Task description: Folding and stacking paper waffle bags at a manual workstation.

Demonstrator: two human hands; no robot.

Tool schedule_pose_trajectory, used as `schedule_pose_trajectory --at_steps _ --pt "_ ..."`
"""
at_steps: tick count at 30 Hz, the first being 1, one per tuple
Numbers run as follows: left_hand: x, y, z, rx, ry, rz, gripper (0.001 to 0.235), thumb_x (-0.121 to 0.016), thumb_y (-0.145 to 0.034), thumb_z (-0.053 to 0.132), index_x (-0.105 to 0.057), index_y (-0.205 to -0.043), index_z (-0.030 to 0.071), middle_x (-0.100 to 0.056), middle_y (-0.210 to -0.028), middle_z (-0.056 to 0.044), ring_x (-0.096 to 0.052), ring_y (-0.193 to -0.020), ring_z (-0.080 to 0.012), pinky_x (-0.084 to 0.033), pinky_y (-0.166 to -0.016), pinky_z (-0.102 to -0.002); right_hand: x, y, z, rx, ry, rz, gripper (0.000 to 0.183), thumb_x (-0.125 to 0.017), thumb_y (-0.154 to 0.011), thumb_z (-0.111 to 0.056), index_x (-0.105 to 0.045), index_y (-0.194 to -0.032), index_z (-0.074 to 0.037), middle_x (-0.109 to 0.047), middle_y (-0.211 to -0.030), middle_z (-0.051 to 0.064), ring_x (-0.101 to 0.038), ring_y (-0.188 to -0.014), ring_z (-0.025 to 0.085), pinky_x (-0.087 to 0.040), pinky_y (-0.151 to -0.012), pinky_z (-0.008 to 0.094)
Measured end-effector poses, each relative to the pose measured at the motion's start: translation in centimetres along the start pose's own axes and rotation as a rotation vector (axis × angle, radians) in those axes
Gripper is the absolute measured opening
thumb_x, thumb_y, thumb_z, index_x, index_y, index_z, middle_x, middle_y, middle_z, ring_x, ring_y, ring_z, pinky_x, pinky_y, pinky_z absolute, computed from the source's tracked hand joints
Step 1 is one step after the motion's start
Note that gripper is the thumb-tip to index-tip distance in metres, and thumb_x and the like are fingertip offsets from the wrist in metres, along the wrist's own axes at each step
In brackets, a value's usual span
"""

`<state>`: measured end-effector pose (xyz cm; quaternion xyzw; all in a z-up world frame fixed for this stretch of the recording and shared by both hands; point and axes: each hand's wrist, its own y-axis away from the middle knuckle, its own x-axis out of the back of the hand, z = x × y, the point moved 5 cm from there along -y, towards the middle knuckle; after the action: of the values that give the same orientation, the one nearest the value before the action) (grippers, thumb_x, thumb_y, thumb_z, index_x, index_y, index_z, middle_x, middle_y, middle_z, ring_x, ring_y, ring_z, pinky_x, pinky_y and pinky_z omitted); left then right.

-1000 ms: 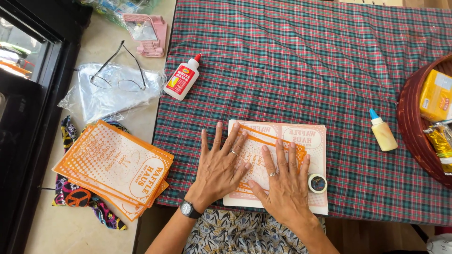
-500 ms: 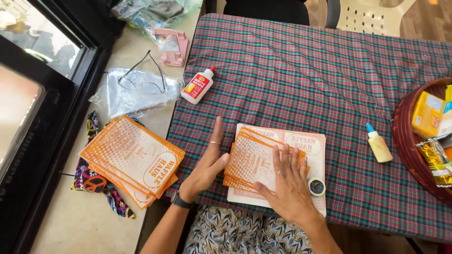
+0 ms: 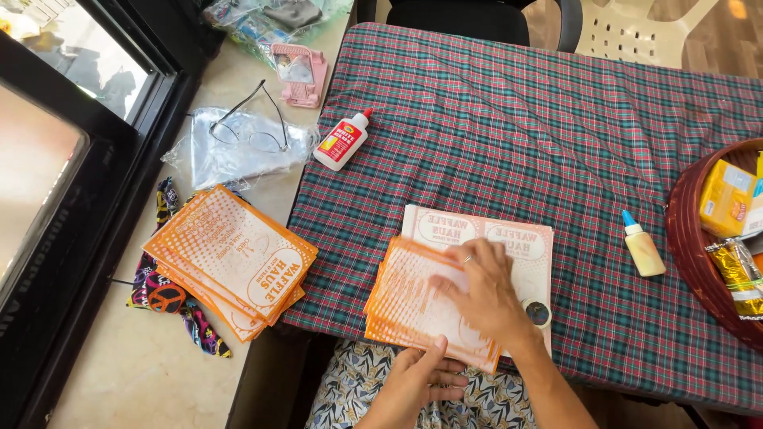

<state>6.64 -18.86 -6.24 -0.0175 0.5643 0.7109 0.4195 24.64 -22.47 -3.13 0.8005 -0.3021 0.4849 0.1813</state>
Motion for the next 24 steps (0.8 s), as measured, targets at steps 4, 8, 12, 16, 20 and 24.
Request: schedule_pose_trajectory --at_steps 4,8,12,16,20,24 --pt "0.8 -1.2 -1.3 -0.026 0.096 0.066 0.036 -0.063 -0.099 0.032 -0.070 -0.114 0.000 -0.078 -0.096 -0.017 -0.075 -0.086 -0.0254 -0.063 -0.079 -0.039 0.3 2.1 -2.0 0.058 -0.113 -0.050 0.048 -0.068 -0.092 -0.052 -0.063 -0.119 -0.013 -0.055 -0.115 0.002 -0.050 -0.108 0.024 -0.039 -0.098 0.043" --pt "5.0 -2.9 -2.8 -0.324 -0.390 0.174 0.029 -0.067 -0.100 0.032 -0.054 -0.099 0.007 -0.054 -0.086 -0.004 -0.054 -0.077 -0.0143 -0.048 -0.064 -0.037 0.6 3.4 -1.0 -0.204 -0.380 -0.197 0.064 -0.082 -0.080 -0.038 -0.062 -0.136 -0.014 -0.065 -0.127 -0.001 -0.062 -0.120 0.015 -0.047 -0.103 0.032" --pt "0.0 4.2 5.9 -1.131 -0.959 -0.010 0.013 -0.057 -0.100 0.018 -0.060 -0.100 0.005 -0.068 -0.086 -0.011 -0.068 -0.077 -0.0289 -0.051 -0.070 -0.040 3.9 4.2 -1.3 -0.145 -0.906 -0.065 0.041 -0.085 -0.079 -0.005 -0.068 -0.117 -0.002 -0.057 -0.104 0.005 -0.062 -0.099 0.015 -0.055 -0.078 0.027" --pt "-3.9 7.9 11.1 -1.434 -0.974 -0.191 0.035 -0.045 -0.102 -0.005 -0.055 -0.133 0.004 -0.058 -0.133 -0.021 -0.062 -0.122 -0.0415 -0.053 -0.099 -0.047 7.8 4.7 -4.0 0.294 -1.051 0.229 0.041 -0.069 -0.092 0.002 -0.060 -0.131 0.001 -0.064 -0.127 0.015 -0.067 -0.119 0.030 -0.062 -0.108 0.039" --pt "-3.7 4.2 11.6 -1.292 -0.846 -0.137 0.027 -0.051 -0.094 0.010 -0.049 -0.119 -0.002 -0.052 -0.122 -0.016 -0.061 -0.089 -0.0267 -0.051 -0.069 -0.039 5.1 4.7 -2.3 0.243 -0.984 0.334 0.040 -0.072 -0.092 -0.010 -0.057 -0.129 -0.003 -0.068 -0.122 0.013 -0.068 -0.119 0.028 -0.060 -0.105 0.037" --pt "-4.8 4.3 11.9 -1.425 -0.661 -0.123 0.040 -0.062 -0.092 0.020 -0.042 -0.124 0.004 -0.064 -0.103 -0.008 -0.063 -0.089 -0.0216 -0.051 -0.078 -0.038 4.0 4.8 -2.3 0.178 -1.143 0.312 0.054 -0.072 -0.089 -0.002 -0.052 -0.139 -0.001 -0.066 -0.131 0.015 -0.064 -0.127 0.030 -0.054 -0.113 0.042"
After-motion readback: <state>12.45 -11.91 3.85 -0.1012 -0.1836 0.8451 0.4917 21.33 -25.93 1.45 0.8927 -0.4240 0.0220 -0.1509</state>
